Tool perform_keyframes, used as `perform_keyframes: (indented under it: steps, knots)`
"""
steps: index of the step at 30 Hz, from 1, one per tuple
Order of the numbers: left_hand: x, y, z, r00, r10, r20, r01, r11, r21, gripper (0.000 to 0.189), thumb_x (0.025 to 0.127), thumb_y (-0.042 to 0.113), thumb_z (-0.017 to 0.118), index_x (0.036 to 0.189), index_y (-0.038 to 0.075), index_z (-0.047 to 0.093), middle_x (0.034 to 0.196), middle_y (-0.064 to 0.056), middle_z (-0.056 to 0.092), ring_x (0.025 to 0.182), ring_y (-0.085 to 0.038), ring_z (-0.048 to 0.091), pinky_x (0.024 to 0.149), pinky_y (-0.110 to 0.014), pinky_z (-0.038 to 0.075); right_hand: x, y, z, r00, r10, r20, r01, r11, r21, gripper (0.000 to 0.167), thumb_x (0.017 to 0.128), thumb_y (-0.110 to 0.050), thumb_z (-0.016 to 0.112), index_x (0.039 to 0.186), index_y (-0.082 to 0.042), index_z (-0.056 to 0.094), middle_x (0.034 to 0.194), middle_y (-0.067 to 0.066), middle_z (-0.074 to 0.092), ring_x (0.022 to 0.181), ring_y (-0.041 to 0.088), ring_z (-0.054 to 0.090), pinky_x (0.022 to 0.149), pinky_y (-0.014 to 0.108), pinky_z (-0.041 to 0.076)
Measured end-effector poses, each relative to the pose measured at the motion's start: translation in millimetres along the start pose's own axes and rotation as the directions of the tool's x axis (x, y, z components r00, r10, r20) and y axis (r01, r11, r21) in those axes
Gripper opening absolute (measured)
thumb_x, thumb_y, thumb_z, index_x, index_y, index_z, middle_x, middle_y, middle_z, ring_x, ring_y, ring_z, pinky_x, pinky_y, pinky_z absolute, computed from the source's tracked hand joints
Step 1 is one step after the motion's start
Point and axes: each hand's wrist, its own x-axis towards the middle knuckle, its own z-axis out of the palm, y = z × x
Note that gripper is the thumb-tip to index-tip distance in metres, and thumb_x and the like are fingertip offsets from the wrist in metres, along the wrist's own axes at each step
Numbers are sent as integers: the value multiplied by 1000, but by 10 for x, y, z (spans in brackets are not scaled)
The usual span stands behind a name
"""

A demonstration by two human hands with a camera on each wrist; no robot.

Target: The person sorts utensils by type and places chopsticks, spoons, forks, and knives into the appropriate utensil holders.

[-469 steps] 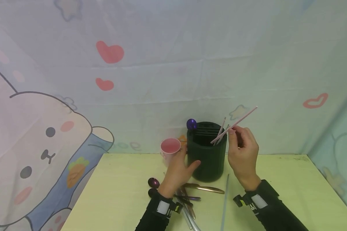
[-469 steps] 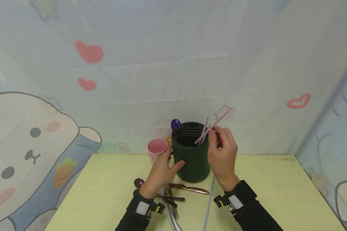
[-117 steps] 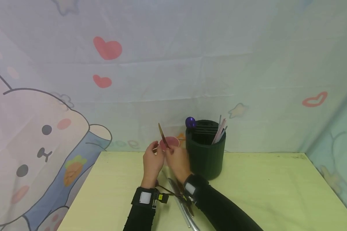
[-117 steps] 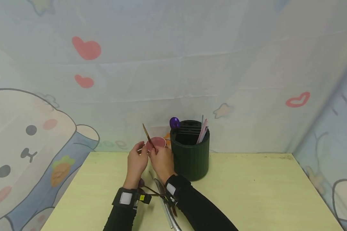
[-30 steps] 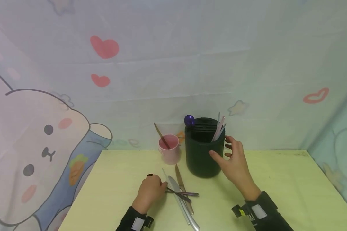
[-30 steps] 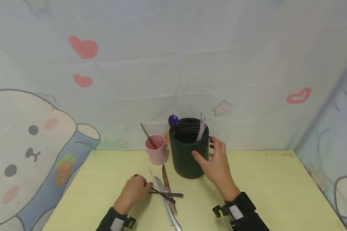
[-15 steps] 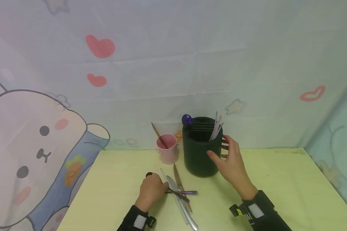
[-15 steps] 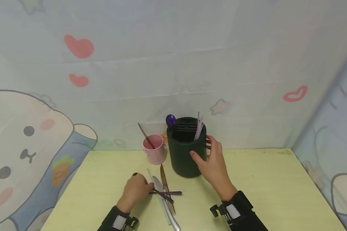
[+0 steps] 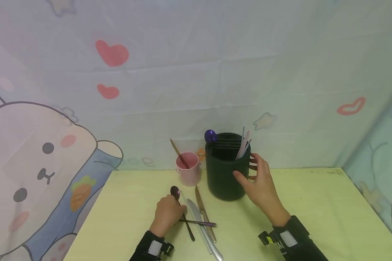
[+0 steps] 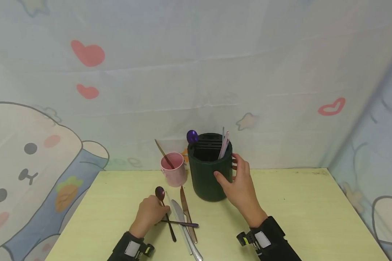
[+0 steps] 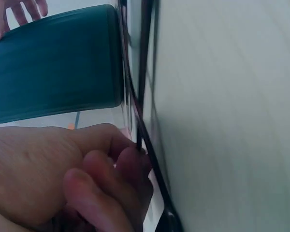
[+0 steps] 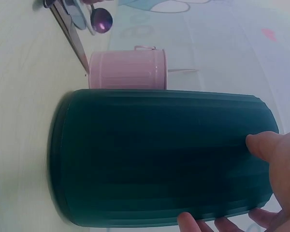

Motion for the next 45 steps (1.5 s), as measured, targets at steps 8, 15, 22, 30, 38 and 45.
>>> perform_keyframes:
  steps: [8, 15, 22, 30, 38, 45]
  knots:
    - [57, -32, -79, 996, -1, -91, -6, 997, -77, 51, 87, 13, 76, 48, 20, 44, 48, 13, 32, 48, -9, 34, 48, -26, 26, 2, 8, 12, 1000, 5, 7, -5, 1000, -13, 89, 104, -36, 78, 170, -8, 28, 161, 24, 43, 144, 40, 57, 106, 43, 58]
    - [106, -24, -199, 980, 8, -200, -35, 991, -132, 27, 90, 18, 77, 64, 10, 71, 56, 6, 57, 53, -11, 49, 55, -29, 40, 3, 31, 14, 1000, 4, 6, -4, 1000, -13, 89, 104, -37, 78, 171, -8, 28, 161, 23, 43, 144, 41, 57, 106, 44, 58]
    - [126, 29, -257, 963, 1, -268, -65, 971, -231, 15, 93, 18, 74, 83, 9, 79, 71, -3, 71, 57, -11, 56, 56, -27, 45, 3, 47, 14, 1000, -8, 4, 8, 1000, 1, 89, 104, -35, 79, 170, -7, 28, 161, 24, 43, 143, 42, 57, 108, 58, 59]
    - [78, 193, -384, 946, 29, -323, -121, 955, -271, 10, 95, 17, 74, 88, 10, 78, 76, -2, 72, 60, -11, 56, 55, -24, 42, 14, 45, 10, 1000, -6, 6, 6, 1000, -2, 88, 103, -34, 79, 170, -7, 28, 161, 23, 43, 143, 41, 57, 106, 52, 61]
    - [4, 413, -500, 923, 71, -377, -207, 919, -334, 5, 95, 16, 76, 92, 13, 79, 77, -2, 73, 61, -9, 54, 52, -24, 39, -2, 19, 0, 1000, -13, 7, 13, 1000, 29, 86, 104, -32, 78, 170, -7, 29, 164, 25, 41, 144, 44, 55, 107, 61, 59]
    - [-16, 664, -545, 905, 126, -407, -306, 857, -415, 6, 95, 14, 77, 93, 18, 80, 64, 1, 60, 52, -8, 47, 47, -24, 33, -16, -7, -24, 1000, -8, 13, 8, 999, 33, 86, 105, -35, 77, 171, -9, 28, 164, 25, 40, 145, 43, 55, 107, 59, 59]
